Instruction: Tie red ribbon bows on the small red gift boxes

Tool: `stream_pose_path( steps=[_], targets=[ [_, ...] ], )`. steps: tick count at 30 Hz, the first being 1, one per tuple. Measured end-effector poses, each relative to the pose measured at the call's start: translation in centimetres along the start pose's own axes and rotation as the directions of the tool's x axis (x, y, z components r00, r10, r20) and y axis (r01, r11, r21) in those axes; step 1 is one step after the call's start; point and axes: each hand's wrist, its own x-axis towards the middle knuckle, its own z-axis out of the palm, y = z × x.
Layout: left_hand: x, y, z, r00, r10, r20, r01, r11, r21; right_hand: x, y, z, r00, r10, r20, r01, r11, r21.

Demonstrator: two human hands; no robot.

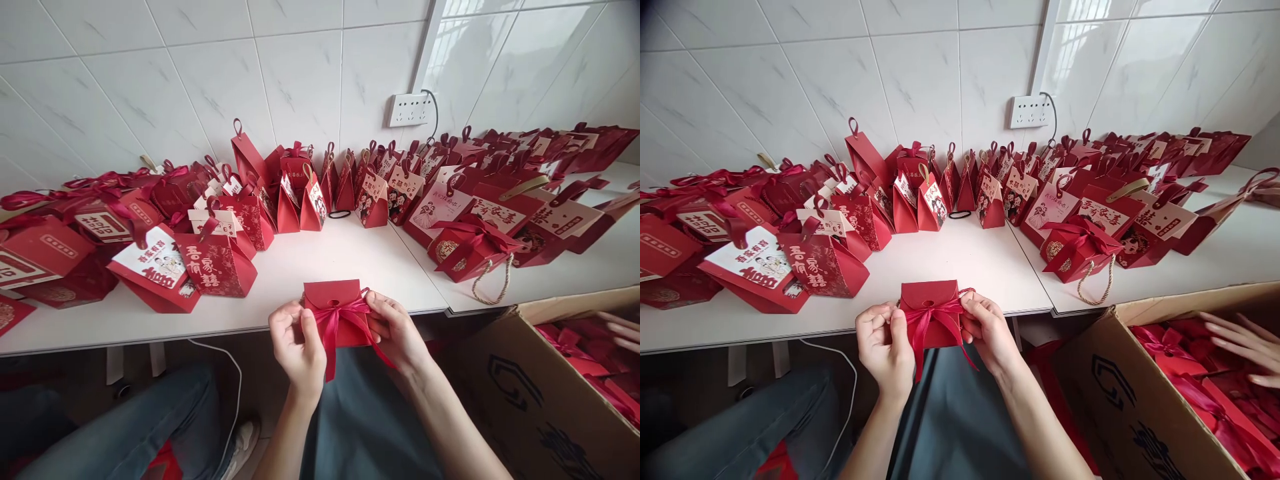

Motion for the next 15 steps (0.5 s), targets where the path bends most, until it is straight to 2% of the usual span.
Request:
stream_pose_path(
  steps=[2, 4, 5, 7, 8, 10, 11, 13, 15],
  targets=[
    [0.2, 0.2, 0.1, 0.999, -0.038, 0.028, 0.038, 0.999, 0.003, -0.3, -0.5, -0.2, 1.000, -0.026, 0.010, 0.027, 0.993, -0.116],
    [0.2, 0.4, 0.0, 0.996, -0.063, 0.055, 0.063, 0.998, 0.010, -1.0, -1.1, -0.7, 0.991, -0.134, 0.026, 0.136, 0.946, -0.294],
    [0.3, 0.4, 0.0, 0.995, -0.076, 0.067, 0.075, 0.997, 0.011, -1.4, -1.4, -0.9, 0.977, -0.208, 0.053, 0.212, 0.891, -0.401],
    [0.3, 0.5, 0.0, 0.991, -0.102, 0.089, 0.102, 0.995, 0.002, -2.2, -1.8, -1.4, 0.932, -0.324, 0.165, 0.353, 0.700, -0.620],
    [0.3, 0.6, -0.1, 0.988, -0.116, 0.100, 0.117, 0.993, -0.004, -2.5, -1.8, -1.6, 0.913, -0.329, 0.240, 0.396, 0.580, -0.712],
    [0.4, 0.7, -0.2, 0.982, -0.146, 0.116, 0.148, 0.989, -0.010, -2.9, -1.7, -1.9, 0.900, -0.262, 0.349, 0.428, 0.378, -0.821],
    [0.6, 0.8, -0.2, 0.979, -0.159, 0.126, 0.162, 0.987, -0.008, -3.0, -1.6, -2.0, 0.900, -0.229, 0.371, 0.429, 0.321, -0.844],
    [0.9, 1.1, -0.4, 0.970, -0.183, 0.162, 0.184, 0.983, 0.006, -2.8, -1.1, -2.1, 0.901, -0.222, 0.374, 0.427, 0.290, -0.856],
    [1.2, 1.5, -0.6, 0.960, -0.186, 0.207, 0.186, 0.982, 0.019, -2.6, -0.7, -2.0, 0.888, -0.286, 0.359, 0.438, 0.292, -0.850]
  ],
)
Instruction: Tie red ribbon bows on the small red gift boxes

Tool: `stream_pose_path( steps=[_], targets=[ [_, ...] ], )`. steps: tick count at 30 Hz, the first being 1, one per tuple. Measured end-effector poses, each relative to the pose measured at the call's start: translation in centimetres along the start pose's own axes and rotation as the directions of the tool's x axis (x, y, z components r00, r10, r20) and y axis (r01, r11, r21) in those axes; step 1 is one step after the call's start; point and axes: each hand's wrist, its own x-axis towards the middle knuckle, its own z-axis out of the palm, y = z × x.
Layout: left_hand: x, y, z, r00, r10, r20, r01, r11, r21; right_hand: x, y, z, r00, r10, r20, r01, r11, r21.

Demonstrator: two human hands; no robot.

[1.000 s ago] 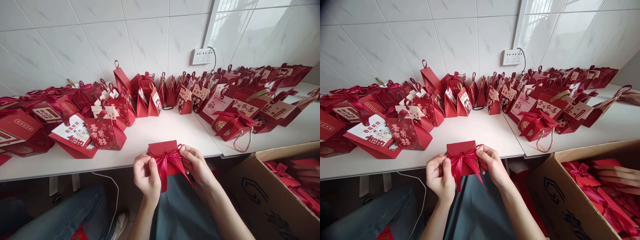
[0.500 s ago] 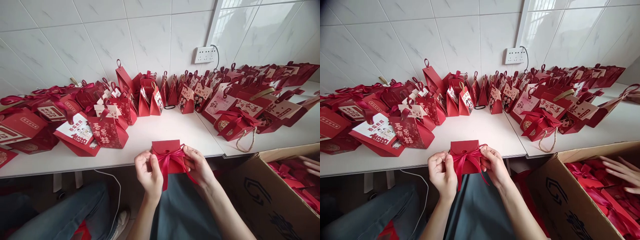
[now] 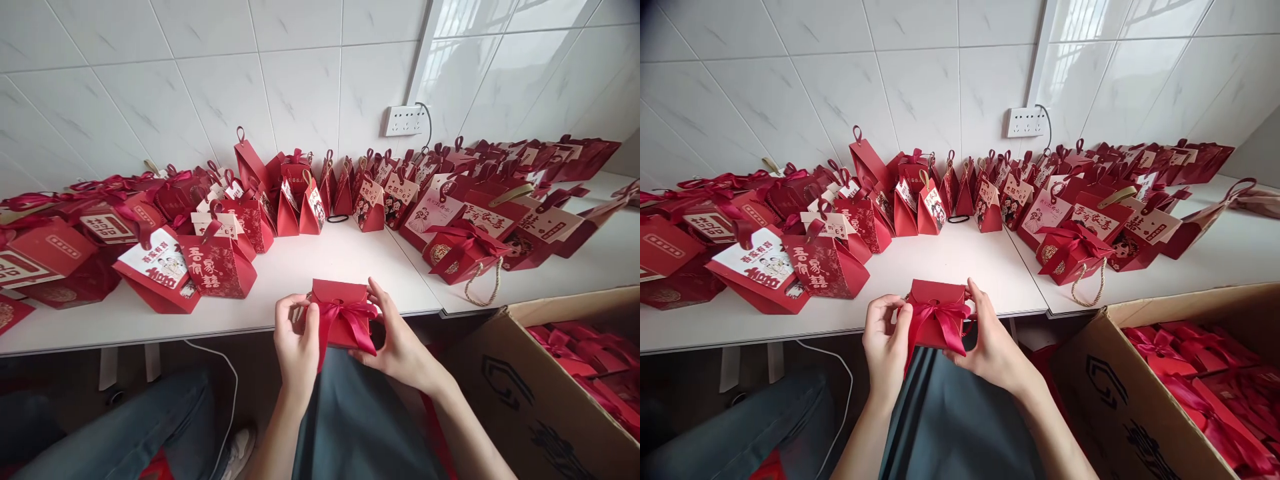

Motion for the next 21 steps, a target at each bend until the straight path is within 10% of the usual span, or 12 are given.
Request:
stream_pose_path(
  steps=[5, 12, 21],
  targets=[
    [-0.4, 2.1, -0.6, 0.962, 0.271, -0.016, -0.271, 0.962, 0.013, 0.1, -0.5, 0.6, 0.977, -0.092, -0.194, 0.085, 0.995, -0.047],
    [-1.5, 5.8, -1.5, 0.589, 0.773, 0.235, -0.795, 0.606, 0.000, -0.4, -2.9, 0.3, 0.944, -0.128, -0.303, 0.118, 0.992, -0.052],
    [-2.4, 6.1, -3.4, 0.504, 0.781, 0.369, -0.847, 0.531, 0.034, -1.4, -3.9, -0.6, 0.928, -0.127, -0.350, 0.136, 0.991, 0.001]
  ],
)
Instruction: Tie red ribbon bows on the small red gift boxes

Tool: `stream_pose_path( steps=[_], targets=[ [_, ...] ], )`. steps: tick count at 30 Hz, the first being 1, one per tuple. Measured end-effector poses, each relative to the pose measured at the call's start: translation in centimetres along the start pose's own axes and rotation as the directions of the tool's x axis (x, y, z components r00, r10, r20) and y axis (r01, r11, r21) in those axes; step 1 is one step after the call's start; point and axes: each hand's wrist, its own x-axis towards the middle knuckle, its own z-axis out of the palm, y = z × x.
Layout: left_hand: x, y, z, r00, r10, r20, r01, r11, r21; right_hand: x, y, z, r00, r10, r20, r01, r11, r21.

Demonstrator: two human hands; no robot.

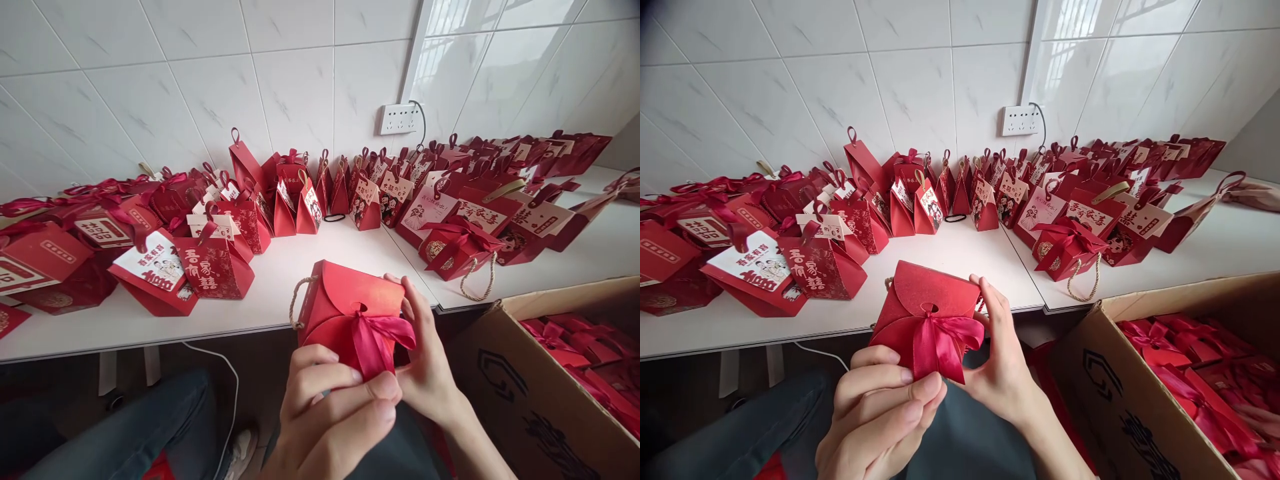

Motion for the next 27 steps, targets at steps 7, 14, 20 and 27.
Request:
stream_pose_path(
  steps=[7, 14, 20, 27],
  targets=[
    [-0.3, 0.1, 0.1, 1.000, -0.021, 0.004, 0.021, 1.000, 0.018, -0.3, -0.2, -0.2, 1.000, 0.017, -0.004, -0.017, 1.000, 0.001],
    [0.2, -0.2, -0.3, 0.999, -0.029, 0.017, 0.030, 0.999, -0.021, 0.3, -0.2, -0.6, 0.999, -0.041, -0.004, 0.041, 0.994, -0.099],
    [-0.6, -5.1, 1.5, 0.827, -0.435, -0.356, 0.465, 0.885, -0.003, 0.0, 0.7, -1.7, 0.999, -0.022, -0.032, 0.019, 0.995, -0.096],
    [-2.5, -11.7, 7.0, 0.720, -0.675, 0.162, 0.684, 0.729, -0.003, 1.0, 1.8, -3.1, 0.812, 0.584, -0.007, -0.446, 0.627, 0.639]
  ],
)
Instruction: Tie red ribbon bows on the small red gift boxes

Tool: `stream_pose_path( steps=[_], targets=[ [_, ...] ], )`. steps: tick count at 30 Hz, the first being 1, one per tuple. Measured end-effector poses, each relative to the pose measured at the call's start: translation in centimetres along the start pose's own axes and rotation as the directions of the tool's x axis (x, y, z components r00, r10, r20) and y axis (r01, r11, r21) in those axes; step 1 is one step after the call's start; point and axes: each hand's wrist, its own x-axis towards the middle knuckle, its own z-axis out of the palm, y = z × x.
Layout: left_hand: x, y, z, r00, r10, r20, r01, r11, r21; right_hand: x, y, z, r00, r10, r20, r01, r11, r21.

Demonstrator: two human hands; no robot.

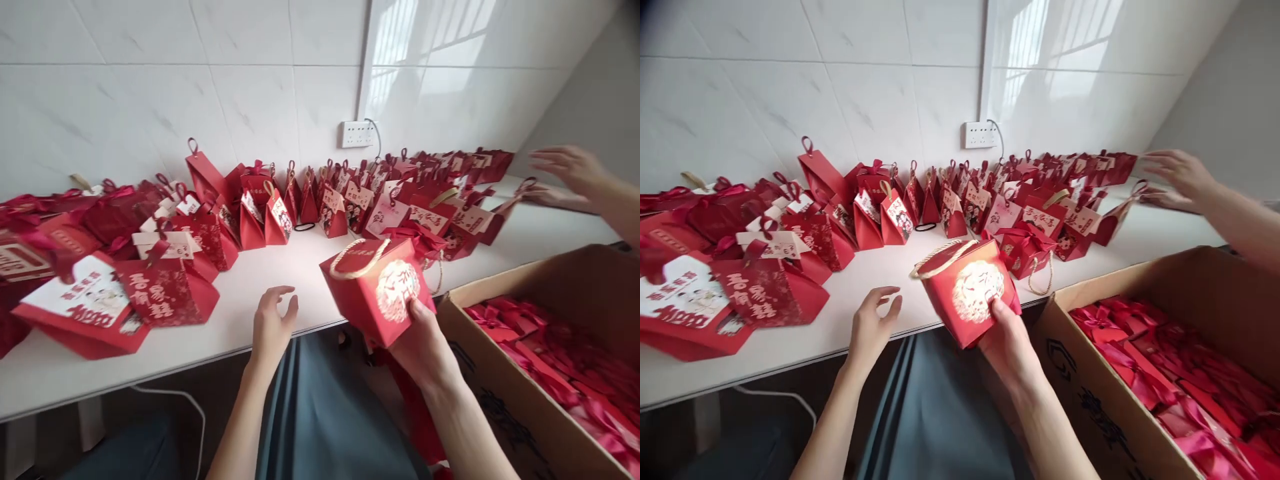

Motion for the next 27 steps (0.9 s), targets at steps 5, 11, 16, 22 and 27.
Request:
stream_pose_path(
  steps=[5, 11, 16, 22, 27],
  targets=[
    [0.1, -0.9, 3.9, 0.973, 0.175, 0.151, -0.189, 0.979, 0.082, 0.4, -1.1, -0.5, 0.922, 0.309, 0.233, -0.379, 0.844, 0.379],
    [-0.3, -1.2, 4.3, 0.948, 0.134, 0.289, -0.214, 0.940, 0.266, 0.2, -1.3, -1.4, 0.870, 0.387, 0.305, -0.482, 0.540, 0.690],
    [-0.2, -1.8, 4.3, 0.944, 0.161, 0.289, -0.246, 0.926, 0.286, 0.2, -1.7, -1.9, 0.845, 0.377, 0.379, -0.527, 0.468, 0.709],
    [-1.2, 2.4, 3.2, 0.954, 0.299, 0.025, -0.300, 0.951, 0.072, 0.0, -1.5, -1.6, 0.890, 0.375, 0.259, -0.443, 0.577, 0.686],
    [-2.2, 8.7, 1.4, 0.583, 0.800, 0.142, -0.801, 0.595, -0.067, -0.5, -0.2, -0.6, 0.923, 0.342, 0.175, -0.381, 0.753, 0.537]
  ],
)
